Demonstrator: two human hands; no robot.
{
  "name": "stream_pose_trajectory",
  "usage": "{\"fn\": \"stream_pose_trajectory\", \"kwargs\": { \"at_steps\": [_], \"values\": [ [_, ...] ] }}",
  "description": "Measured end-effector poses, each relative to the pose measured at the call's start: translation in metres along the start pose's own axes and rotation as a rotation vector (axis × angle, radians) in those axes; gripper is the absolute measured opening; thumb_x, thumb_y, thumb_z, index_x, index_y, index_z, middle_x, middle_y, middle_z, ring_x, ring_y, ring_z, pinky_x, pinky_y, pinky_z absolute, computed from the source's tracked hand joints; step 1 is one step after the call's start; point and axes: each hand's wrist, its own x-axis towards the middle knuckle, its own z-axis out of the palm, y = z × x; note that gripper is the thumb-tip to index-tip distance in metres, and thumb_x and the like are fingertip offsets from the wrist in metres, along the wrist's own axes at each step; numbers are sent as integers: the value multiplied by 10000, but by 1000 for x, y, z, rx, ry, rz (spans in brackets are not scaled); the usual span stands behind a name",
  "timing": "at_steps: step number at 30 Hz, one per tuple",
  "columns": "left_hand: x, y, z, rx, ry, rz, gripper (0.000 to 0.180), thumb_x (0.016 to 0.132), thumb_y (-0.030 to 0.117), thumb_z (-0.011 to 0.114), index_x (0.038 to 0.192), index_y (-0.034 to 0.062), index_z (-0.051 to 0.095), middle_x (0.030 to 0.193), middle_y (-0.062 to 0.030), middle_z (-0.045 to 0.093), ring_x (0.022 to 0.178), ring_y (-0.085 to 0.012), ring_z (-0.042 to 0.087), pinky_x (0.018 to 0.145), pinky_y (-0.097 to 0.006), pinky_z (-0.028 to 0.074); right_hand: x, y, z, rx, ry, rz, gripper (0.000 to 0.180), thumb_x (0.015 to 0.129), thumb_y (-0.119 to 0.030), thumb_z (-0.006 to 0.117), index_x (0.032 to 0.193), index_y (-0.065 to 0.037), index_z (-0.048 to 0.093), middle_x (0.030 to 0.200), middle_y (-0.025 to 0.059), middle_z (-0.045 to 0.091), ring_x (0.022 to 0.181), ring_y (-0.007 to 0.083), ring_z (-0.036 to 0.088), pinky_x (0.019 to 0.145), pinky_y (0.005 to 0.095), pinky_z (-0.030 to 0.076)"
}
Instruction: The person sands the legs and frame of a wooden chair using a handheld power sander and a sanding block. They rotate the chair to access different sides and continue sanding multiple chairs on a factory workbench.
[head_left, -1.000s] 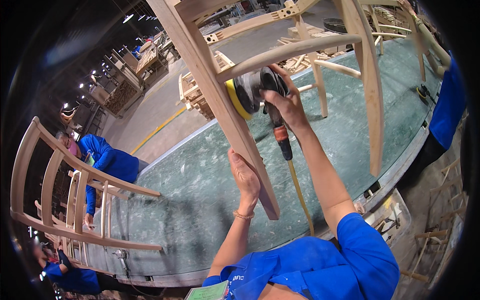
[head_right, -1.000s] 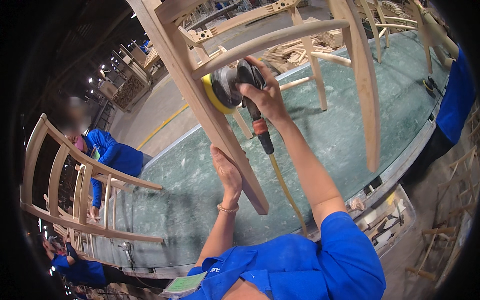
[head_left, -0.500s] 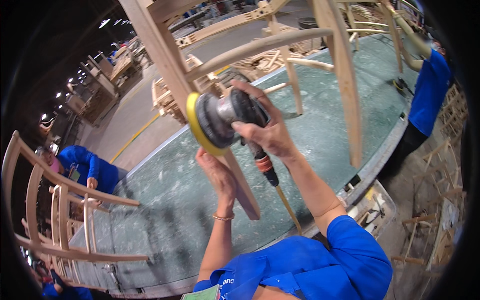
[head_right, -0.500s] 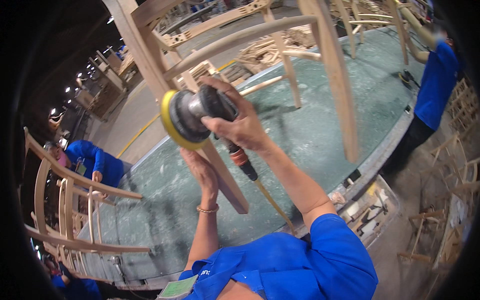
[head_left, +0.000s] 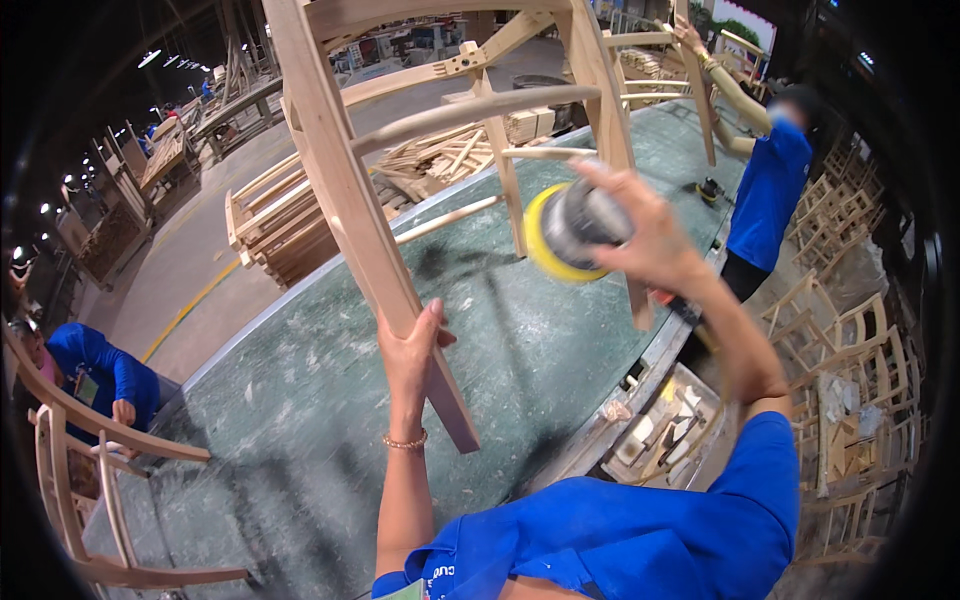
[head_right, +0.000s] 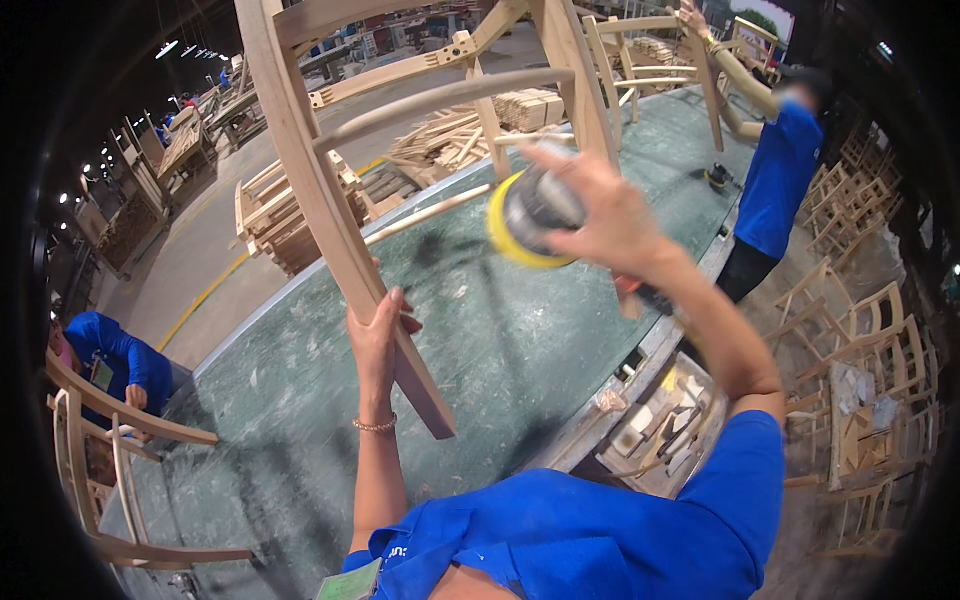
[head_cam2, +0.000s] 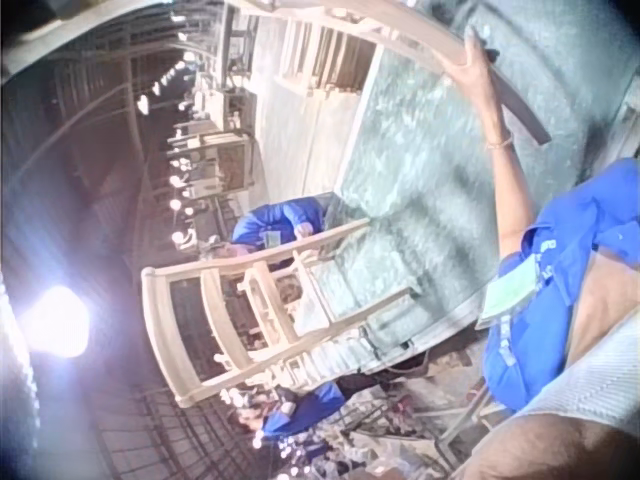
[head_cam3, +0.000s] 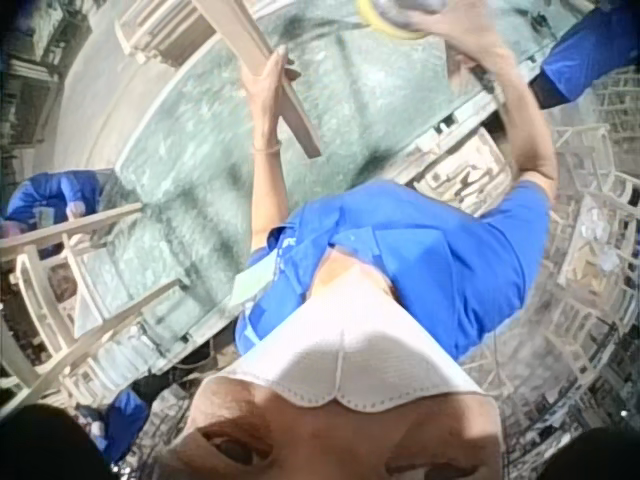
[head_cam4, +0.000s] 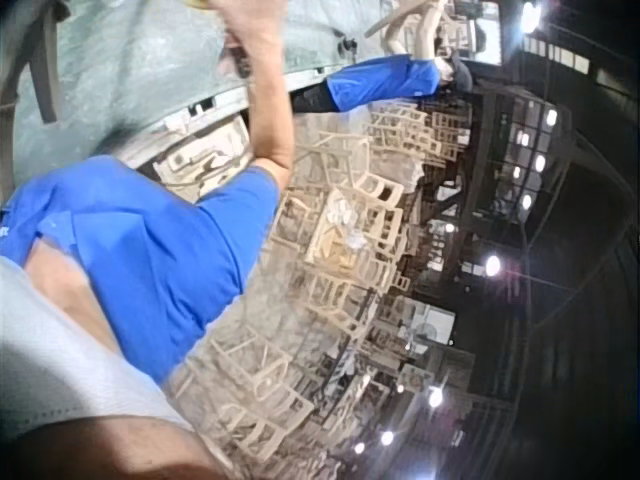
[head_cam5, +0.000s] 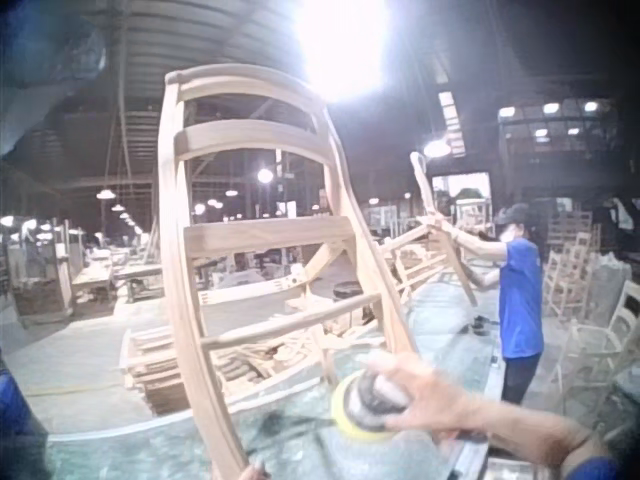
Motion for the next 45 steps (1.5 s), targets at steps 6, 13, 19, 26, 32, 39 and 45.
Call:
{"fn": "stream_pose_trajectory", "kwargs": {
  "at_steps": [6,13,19,26,32,39,45],
  "values": [
    [-4,-7,-3,-69,-55,10,529,878,170,678,1317,-18,450,678,0,522,521,-84,521,470,-227,433,90,19,-97,-877,179,-246,754,708,-133,741,1369,-375,472,1097,126,539,900,314,662,714,412,585],
    [-8,-14,-8,-159,-93,-54,491,844,172,745,1218,18,468,826,2,538,693,-59,530,593,-215,457,168,25,-79,-1073,-294,-719,428,869,-270,557,1279,-390,552,1060,191,489,1036,387,518,852,463,463],
    [-3,-16,-14,-167,-72,-47,556,828,215,768,1240,9,457,938,-36,543,785,-83,547,662,-245,484,183,22,-53,-999,-372,-598,348,866,-267,544,1188,-375,621,964,175,471,966,369,525,807,467,458],
    [-3,-9,-13,-146,-91,-76,587,831,228,764,1263,2,438,982,-53,543,817,-96,560,689,-252,491,171,21,-65,-1088,-250,-736,353,812,-292,601,1156,-359,647,943,183,480,965,374,535,799,465,455],
    [-3,-13,-12,-155,-81,-53,580,833,219,760,1266,8,437,976,-51,545,812,-96,558,682,-255,488,174,23,-62,-1145,-322,-662,414,846,-229,556,1228,-382,601,1003,189,487,994,374,552,822,457,471],
    [-4,-8,-8,-155,-130,-96,536,835,199,752,1236,17,447,975,-46,546,791,-90,553,665,-245,476,166,34,-57,-1147,-249,-646,450,890,-191,507,1285,-401,545,1054,203,484,1033,368,560,817,473,493],
    [2,-9,-7,-130,-81,-57,516,836,188,745,1223,16,450,968,-50,552,789,-96,557,663,-251,480,131,28,-80,-1208,-257,-367,732,701,-54,725,1341,-336,510,1259,110,496,1027,302,626,792,395,579]
  ]
}}
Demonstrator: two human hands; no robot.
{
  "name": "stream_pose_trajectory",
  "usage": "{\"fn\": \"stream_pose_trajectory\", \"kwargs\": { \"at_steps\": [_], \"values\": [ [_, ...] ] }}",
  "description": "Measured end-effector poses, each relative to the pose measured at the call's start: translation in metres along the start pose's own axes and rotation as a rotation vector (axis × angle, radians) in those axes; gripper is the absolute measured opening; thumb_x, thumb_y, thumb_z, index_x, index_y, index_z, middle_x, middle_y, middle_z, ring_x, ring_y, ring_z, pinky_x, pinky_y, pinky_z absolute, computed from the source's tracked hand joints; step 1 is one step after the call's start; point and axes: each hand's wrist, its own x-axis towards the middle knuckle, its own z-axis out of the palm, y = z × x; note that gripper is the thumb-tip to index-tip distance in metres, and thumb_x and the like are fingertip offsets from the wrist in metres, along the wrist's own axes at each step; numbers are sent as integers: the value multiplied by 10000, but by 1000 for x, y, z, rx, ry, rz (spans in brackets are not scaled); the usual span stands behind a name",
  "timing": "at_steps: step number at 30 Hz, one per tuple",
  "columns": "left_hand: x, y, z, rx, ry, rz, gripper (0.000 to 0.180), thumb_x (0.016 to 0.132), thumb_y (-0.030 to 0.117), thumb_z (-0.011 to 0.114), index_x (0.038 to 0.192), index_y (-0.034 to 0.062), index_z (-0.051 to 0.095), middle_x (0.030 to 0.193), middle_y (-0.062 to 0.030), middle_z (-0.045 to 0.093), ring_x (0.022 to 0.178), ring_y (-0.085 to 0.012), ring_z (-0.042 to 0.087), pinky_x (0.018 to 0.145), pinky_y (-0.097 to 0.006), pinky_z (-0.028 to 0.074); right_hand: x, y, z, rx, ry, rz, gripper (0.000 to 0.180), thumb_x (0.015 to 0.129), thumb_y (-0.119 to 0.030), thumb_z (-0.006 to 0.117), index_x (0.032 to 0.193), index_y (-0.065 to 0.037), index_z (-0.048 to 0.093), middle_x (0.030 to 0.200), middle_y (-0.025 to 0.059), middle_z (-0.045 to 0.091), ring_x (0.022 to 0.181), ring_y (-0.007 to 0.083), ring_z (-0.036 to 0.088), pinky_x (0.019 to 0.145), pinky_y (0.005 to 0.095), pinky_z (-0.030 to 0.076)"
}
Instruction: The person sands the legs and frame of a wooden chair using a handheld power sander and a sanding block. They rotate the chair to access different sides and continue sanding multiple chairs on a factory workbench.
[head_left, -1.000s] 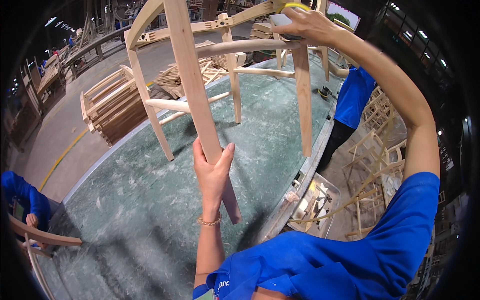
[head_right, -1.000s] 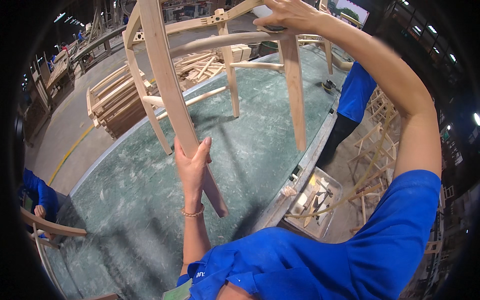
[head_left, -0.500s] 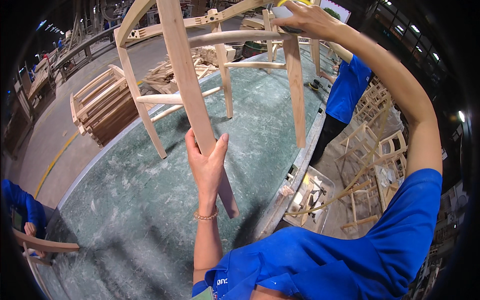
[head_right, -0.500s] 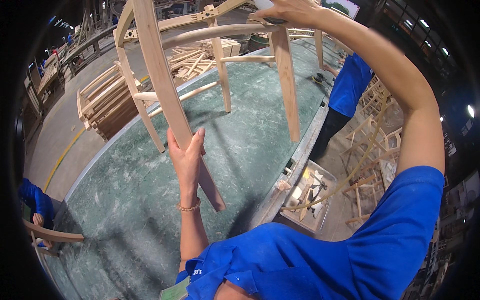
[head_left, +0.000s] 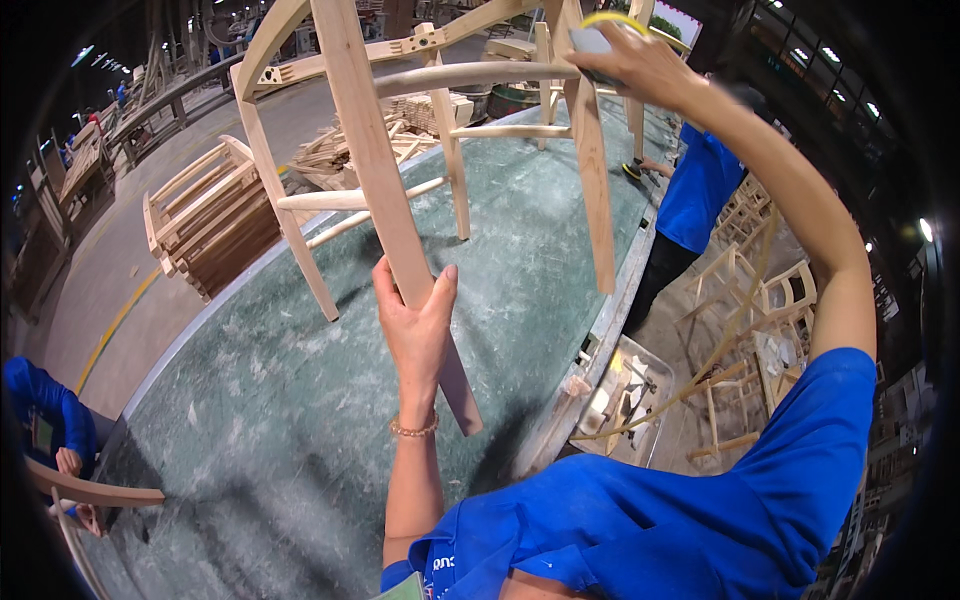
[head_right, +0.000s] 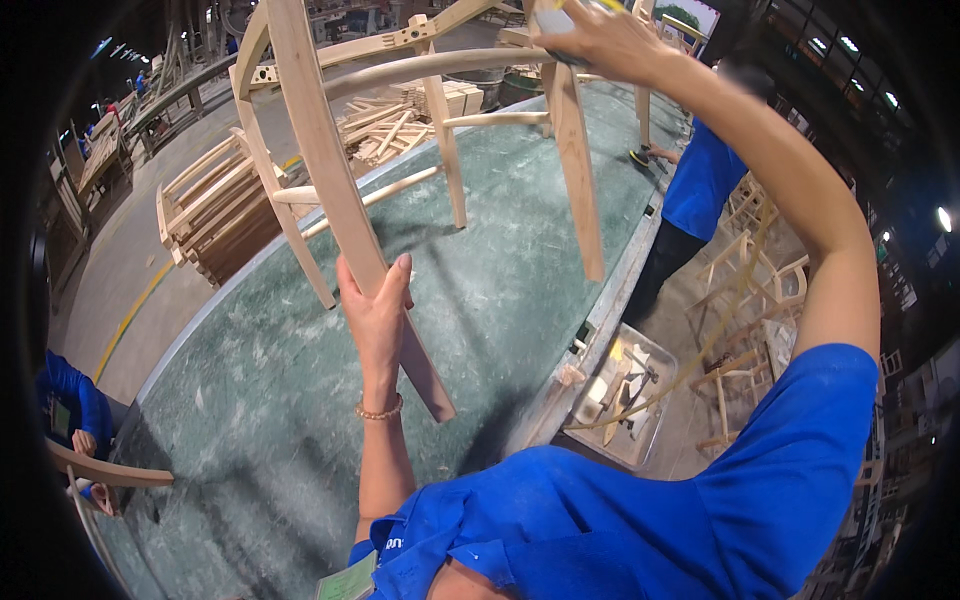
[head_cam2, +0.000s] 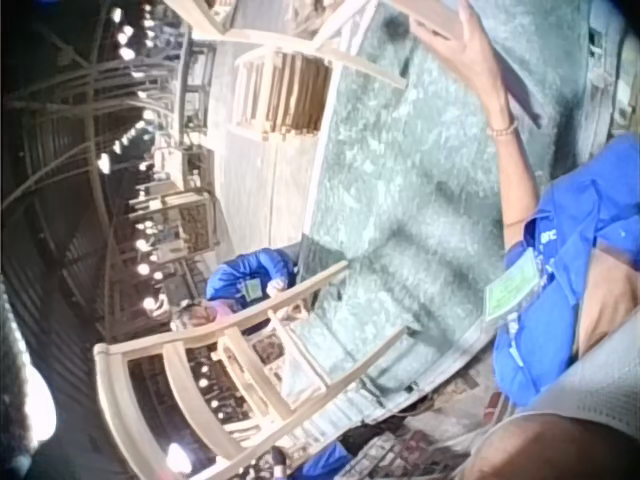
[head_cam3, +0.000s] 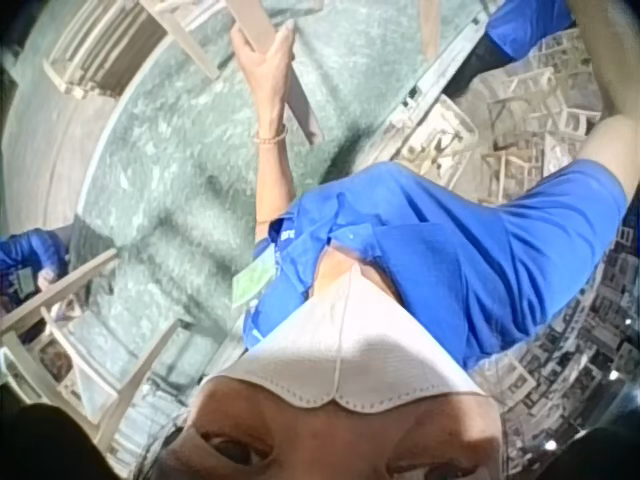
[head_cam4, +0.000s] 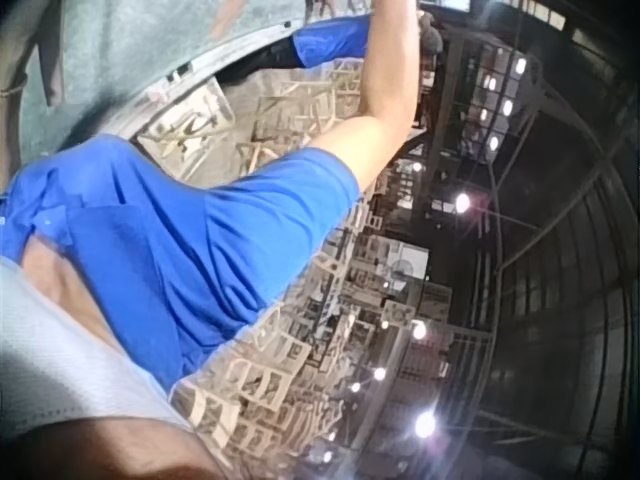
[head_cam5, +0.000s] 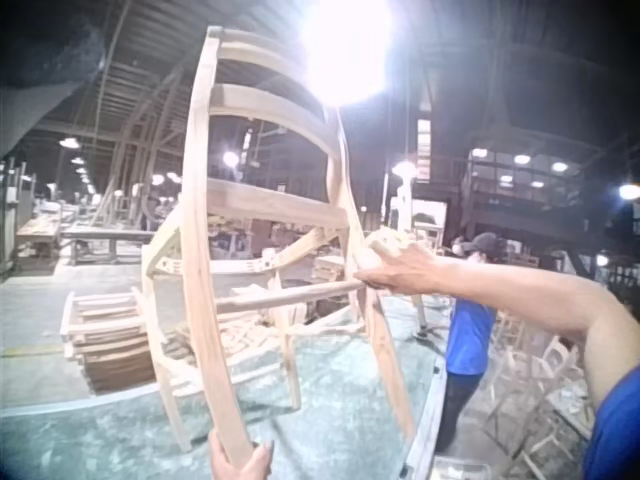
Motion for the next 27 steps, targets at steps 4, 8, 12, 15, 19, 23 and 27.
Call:
{"fn": "stream_pose_trajectory", "kwargs": {
  "at_steps": [4,8,12,15,19,23,27],
  "values": [
    [4,0,-4,-12,6,5,514,839,186,739,1225,13,447,963,-50,548,790,-101,559,676,-256,482,-18,-27,0,81,-80,24,722,700,-70,741,1333,-333,513,1213,123,488,1010,295,630,772,369,593],
    [2,1,-5,-16,-1,15,513,841,190,739,1224,14,446,924,-40,550,776,-101,557,680,-262,483,-27,-53,14,176,2,-55,668,712,-182,782,1300,-361,521,1147,137,515,975,284,652,752,370,616],
    [2,-6,-3,16,8,123,412,863,182,724,1137,46,448,722,8,521,548,-66,512,482,-212,439,-9,-84,37,239,56,-81,670,677,-183,809,1269,-344,539,1092,138,522,964,272,646,718,355,606],
    [0,-7,-5,-20,1,116,435,859,188,729,1154,44,444,725,4,526,548,-70,516,483,-218,448,11,-98,42,207,-4,-23,683,661,-161,814,1262,-343,545,1073,138,517,962,270,638,693,348,598],
    [-4,2,-1,-24,-5,73,459,860,163,724,1190,34,432,743,-2,535,576,-68,520,498,-220,450,1,-103,47,218,25,24,692,633,-139,817,1246,-324,556,1055,130,506,891,260,634,685,337,595],
    [-1,2,-5,-49,-26,43,500,852,125,728,1227,23,412,773,-6,543,624,-58,524,520,-216,438,-34,-112,43,258,79,15,628,703,-121,750,1261,-322,545,1066,132,486,869,232,624,656,322,587],
    [6,2,-5,-46,-21,51,484,854,139,727,1207,26,417,763,-8,546,609,-61,525,514,-215,440,-78,-136,45,267,70,-11,559,798,-107,646,1300,-313,510,1049,116,458,832,204,604,601,302,561]
  ]
}}
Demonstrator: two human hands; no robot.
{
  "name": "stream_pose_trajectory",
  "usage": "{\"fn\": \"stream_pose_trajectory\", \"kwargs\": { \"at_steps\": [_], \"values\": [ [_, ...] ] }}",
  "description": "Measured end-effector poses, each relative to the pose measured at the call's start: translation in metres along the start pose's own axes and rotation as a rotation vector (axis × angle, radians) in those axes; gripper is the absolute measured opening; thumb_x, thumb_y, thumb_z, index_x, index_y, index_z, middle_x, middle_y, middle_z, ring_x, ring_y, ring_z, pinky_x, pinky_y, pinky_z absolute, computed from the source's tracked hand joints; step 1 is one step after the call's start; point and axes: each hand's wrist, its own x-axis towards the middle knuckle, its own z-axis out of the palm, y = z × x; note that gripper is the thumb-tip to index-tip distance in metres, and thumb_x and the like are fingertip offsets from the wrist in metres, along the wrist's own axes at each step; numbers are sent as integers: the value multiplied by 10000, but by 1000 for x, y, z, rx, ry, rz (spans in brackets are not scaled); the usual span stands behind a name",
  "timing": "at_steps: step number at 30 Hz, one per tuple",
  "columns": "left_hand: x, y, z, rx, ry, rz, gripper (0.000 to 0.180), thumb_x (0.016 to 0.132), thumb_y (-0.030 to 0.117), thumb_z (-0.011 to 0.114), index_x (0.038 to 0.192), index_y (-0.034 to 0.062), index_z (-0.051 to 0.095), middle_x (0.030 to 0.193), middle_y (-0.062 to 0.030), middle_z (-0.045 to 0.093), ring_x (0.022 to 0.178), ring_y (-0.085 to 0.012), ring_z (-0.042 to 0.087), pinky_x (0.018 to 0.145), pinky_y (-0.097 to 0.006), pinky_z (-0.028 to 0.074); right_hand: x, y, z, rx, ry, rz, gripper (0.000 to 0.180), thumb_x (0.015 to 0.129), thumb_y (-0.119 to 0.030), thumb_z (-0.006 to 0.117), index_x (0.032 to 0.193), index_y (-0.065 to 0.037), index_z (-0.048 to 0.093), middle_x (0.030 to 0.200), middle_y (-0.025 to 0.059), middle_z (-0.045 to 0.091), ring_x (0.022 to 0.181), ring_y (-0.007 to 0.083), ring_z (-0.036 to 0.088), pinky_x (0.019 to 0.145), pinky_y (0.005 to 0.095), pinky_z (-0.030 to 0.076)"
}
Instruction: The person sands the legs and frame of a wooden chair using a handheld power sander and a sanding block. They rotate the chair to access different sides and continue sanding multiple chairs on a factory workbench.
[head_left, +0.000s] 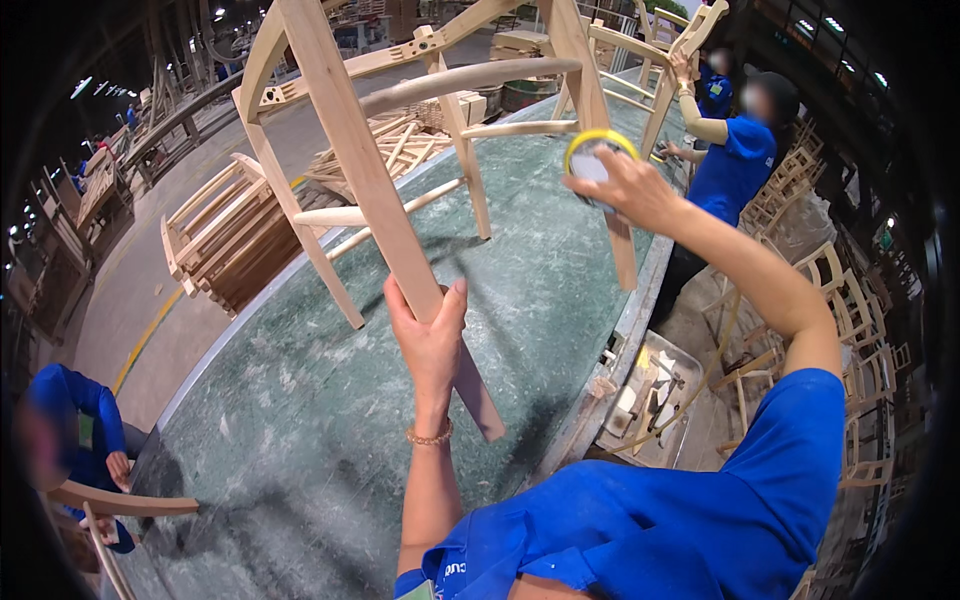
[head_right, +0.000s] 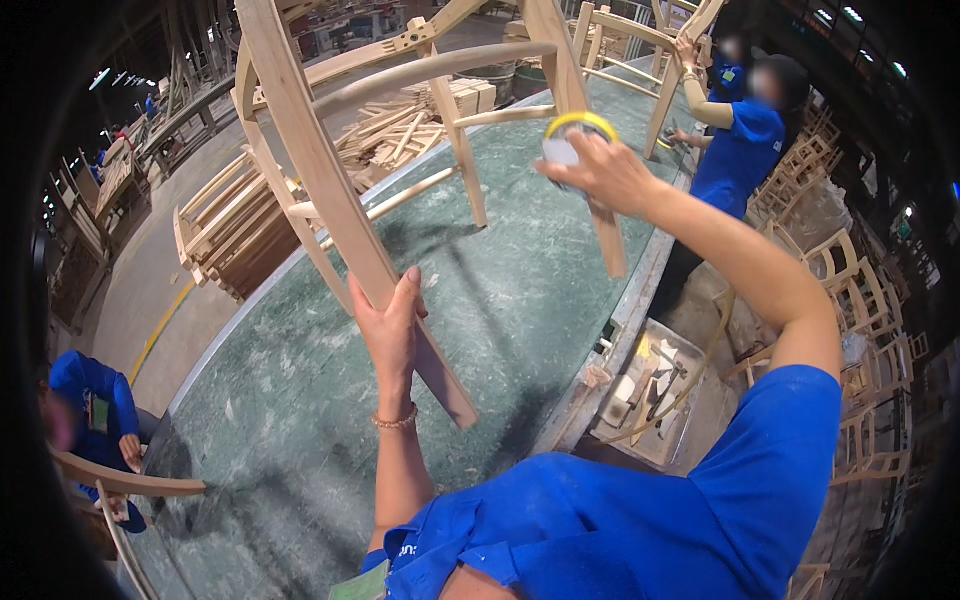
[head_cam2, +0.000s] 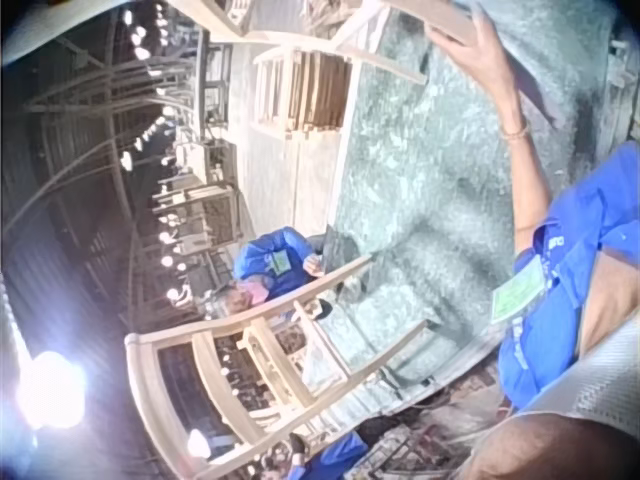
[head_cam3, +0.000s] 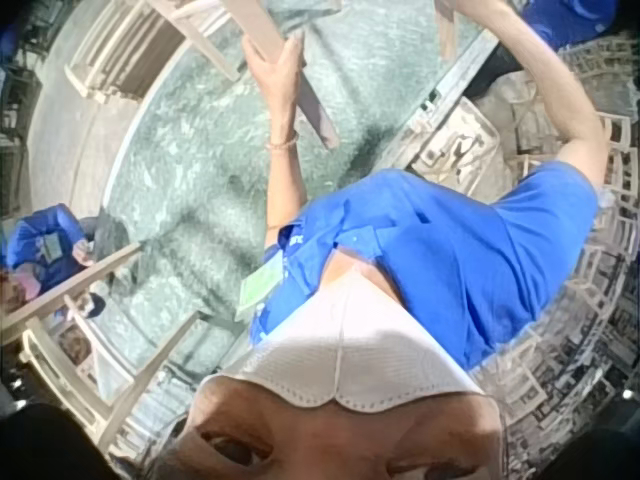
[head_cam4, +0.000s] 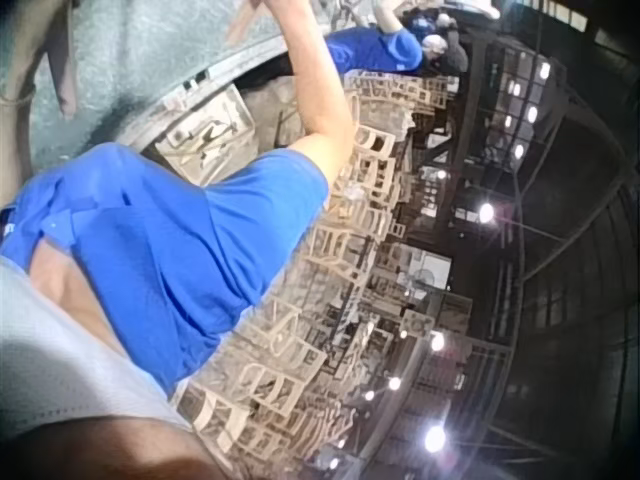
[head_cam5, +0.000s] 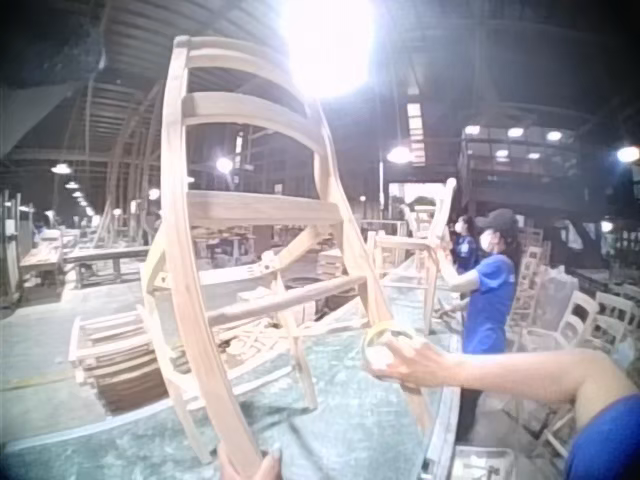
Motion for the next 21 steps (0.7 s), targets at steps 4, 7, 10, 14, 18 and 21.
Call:
{"fn": "stream_pose_trajectory", "kwargs": {
  "at_steps": [4,7,10,14,18,21],
  "values": [
    [2,8,8,19,2,-1,461,859,151,719,1189,31,421,753,-13,546,588,-69,525,496,-221,445,-56,-41,22,95,-49,11,550,832,-103,596,1330,-306,477,1020,106,436,796,193,585,557,282,529],
    [4,10,11,21,10,-4,437,861,156,713,1168,36,426,743,-13,540,573,-74,527,480,-225,446,-92,-89,45,260,-101,51,665,781,-113,664,1371,-319,436,1081,132,460,809,222,587,570,308,536],
    [5,10,7,23,21,-8,419,862,158,709,1151,41,429,736,-10,532,561,-75,529,470,-226,445,-110,-158,51,664,-216,230,834,690,-166,770,1410,-338,388,1173,160,492,917,305,614,653,396,574],
    [4,7,11,21,-4,-6,401,866,156,702,1136,41,428,730,-10,531,566,-78,537,485,-219,448,-132,-251,52,949,-368,411,909,660,-209,805,1443,-327,357,1223,188,490,1058,372,584,771,445,564],
    [1,2,-1,264,51,14,494,856,157,706,1229,18,414,932,-78,580,809,-134,603,684,-271,505,-124,-303,39,1116,-489,461,857,682,-217,789,1430,-340,389,1215,222,474,1029,421,584,784,487,543],
    [-1,-1,5,472,194,317,622,869,201,689,1354,1,354,1109,-109,535,966,-175,571,825,-320,486,-130,-329,51,1159,-430,476,803,710,-268,777,1421,-337,409,1170,217,505,973,431,602,785,502,527]
  ]
}}
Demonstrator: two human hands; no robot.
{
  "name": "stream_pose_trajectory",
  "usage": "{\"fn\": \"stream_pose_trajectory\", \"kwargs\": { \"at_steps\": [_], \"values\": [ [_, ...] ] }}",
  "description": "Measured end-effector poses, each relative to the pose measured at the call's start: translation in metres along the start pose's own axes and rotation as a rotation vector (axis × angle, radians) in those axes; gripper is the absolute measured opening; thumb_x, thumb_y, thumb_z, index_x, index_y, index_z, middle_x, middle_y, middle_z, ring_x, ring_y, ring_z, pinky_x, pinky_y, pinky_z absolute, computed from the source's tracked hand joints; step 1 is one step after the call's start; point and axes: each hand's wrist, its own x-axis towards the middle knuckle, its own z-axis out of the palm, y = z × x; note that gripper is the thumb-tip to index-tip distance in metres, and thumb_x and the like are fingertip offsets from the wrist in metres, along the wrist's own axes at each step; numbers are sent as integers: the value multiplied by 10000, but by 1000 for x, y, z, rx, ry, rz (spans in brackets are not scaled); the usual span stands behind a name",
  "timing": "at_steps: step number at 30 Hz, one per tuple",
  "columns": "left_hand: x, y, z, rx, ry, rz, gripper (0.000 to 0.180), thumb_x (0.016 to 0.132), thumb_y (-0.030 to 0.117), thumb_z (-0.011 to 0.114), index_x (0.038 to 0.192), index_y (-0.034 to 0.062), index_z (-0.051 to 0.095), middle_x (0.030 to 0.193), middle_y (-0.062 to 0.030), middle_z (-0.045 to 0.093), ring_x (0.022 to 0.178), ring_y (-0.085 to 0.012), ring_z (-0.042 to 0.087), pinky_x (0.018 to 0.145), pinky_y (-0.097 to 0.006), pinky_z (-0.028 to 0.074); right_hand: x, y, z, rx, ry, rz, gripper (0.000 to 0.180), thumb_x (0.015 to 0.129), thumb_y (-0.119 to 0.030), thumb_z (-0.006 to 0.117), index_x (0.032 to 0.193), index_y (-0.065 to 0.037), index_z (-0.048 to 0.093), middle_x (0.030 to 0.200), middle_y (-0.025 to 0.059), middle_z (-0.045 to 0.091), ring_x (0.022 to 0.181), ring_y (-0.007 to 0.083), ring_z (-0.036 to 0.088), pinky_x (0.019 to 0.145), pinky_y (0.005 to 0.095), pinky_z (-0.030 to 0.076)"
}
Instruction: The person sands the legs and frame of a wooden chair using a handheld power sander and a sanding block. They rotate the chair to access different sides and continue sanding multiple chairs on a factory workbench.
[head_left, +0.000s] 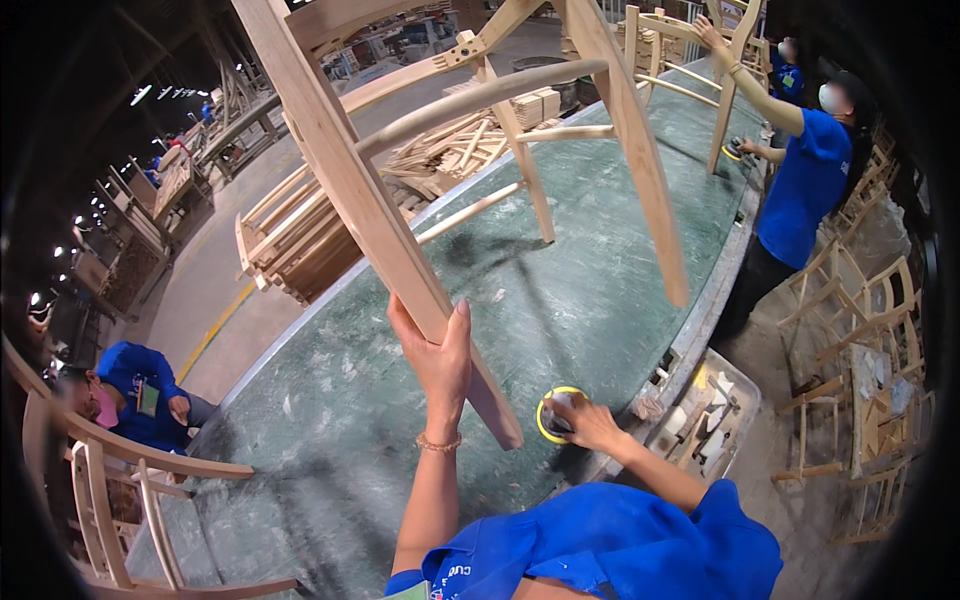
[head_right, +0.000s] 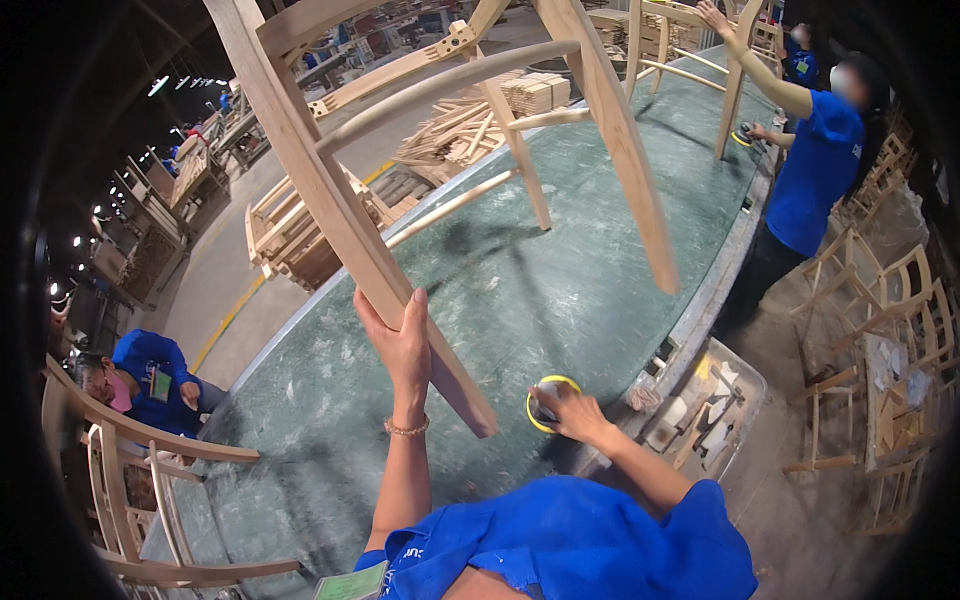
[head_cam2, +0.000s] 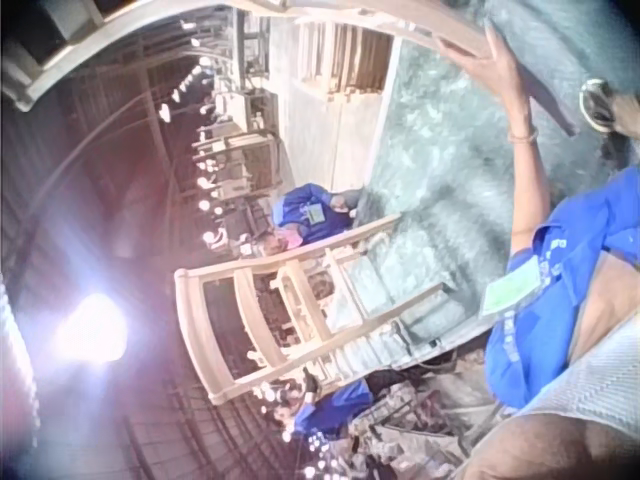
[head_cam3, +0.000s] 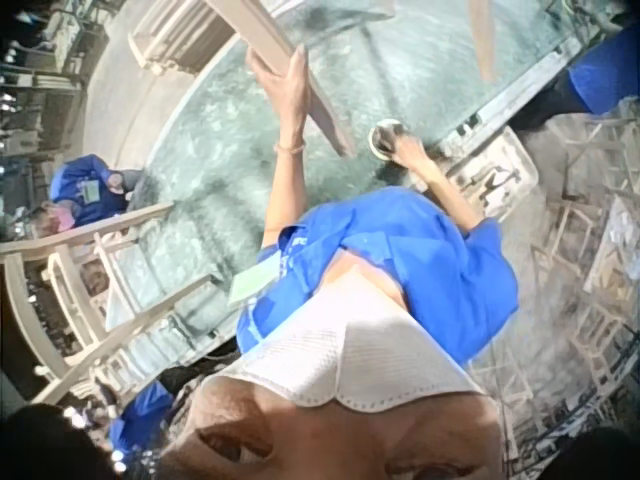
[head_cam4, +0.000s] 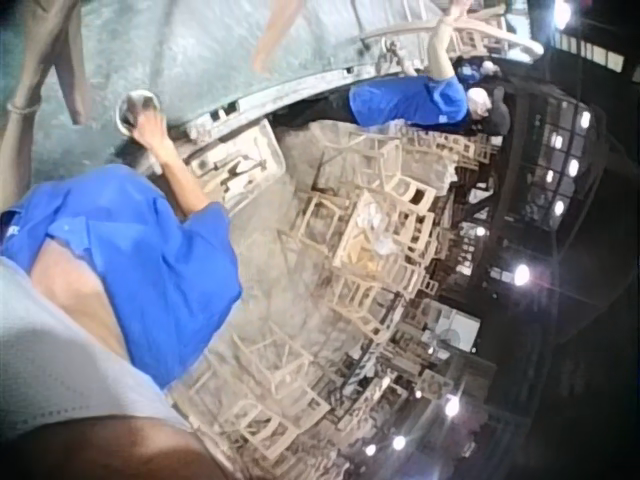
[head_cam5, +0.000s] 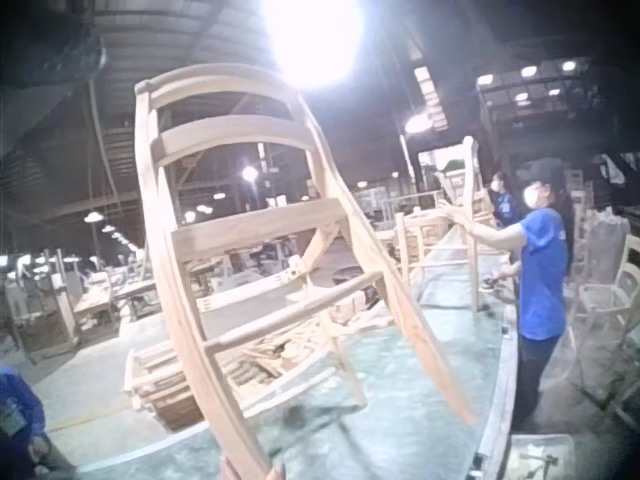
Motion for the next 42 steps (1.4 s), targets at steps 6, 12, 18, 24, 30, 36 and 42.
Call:
{"fn": "stream_pose_trajectory", "kwargs": {
  "at_steps": [6,12,18,24,30,36,42],
  "values": [
    [-2,0,3,134,41,94,608,881,175,660,1374,13,344,1217,-123,507,1054,-189,538,900,-329,449,5,19,-9,104,74,191,676,766,-373,745,1368,-264,458,1059,173,553,931,408,612,752,489,520],
    [9,7,9,-15,-45,14,507,878,109,622,1309,18,368,1084,-112,568,971,-162,574,794,-304,493,5,22,2,177,164,214,667,789,-378,722,1379,-241,443,1046,179,547,884,408,617,718,483,520],
    [33,3,6,-31,-72,-44,421,884,136,611,1227,-1,408,953,-105,600,841,-169,620,742,-295,501,0,26,8,247,236,200,648,794,-404,716,1369,-225,477,1024,189,563,846,408,627,703,477,522],
    [68,6,7,-79,-196,-411,270,842,279,652,912,34,563,731,-62,585,561,-157,607,489,-279,506,-2,36,19,249,378,143,574,801,-430,703,1307,-204,553,945,158,593,815,362,641,674,444,526],
    [97,1,14,-225,-171,-343,244,856,246,648,893,30,540,723,-43,580,525,-131,573,454,-259,489,-3,37,20,182,456,87,550,802,-422,713,1288,-210,567,901,134,575,785,328,639,650,422,529],
    [118,1,15,-280,-172,-372,262,850,228,658,965,32,528,718,-45,583,521,-132,569,445,-252,482,-1,39,19,171,464,60,542,795,-420,721,1267,-196,576,902,130,573,777,323,631,646,423,525],
    [115,-2,13,-188,-157,-334,233,856,247,646,909,43,547,701,-22,597,518,-106,582,455,-245,491,2,40,15,158,450,37,538,794,-411,724,1254,-171,584,921,137,585,795,328,634,652,427,524]
  ]
}}
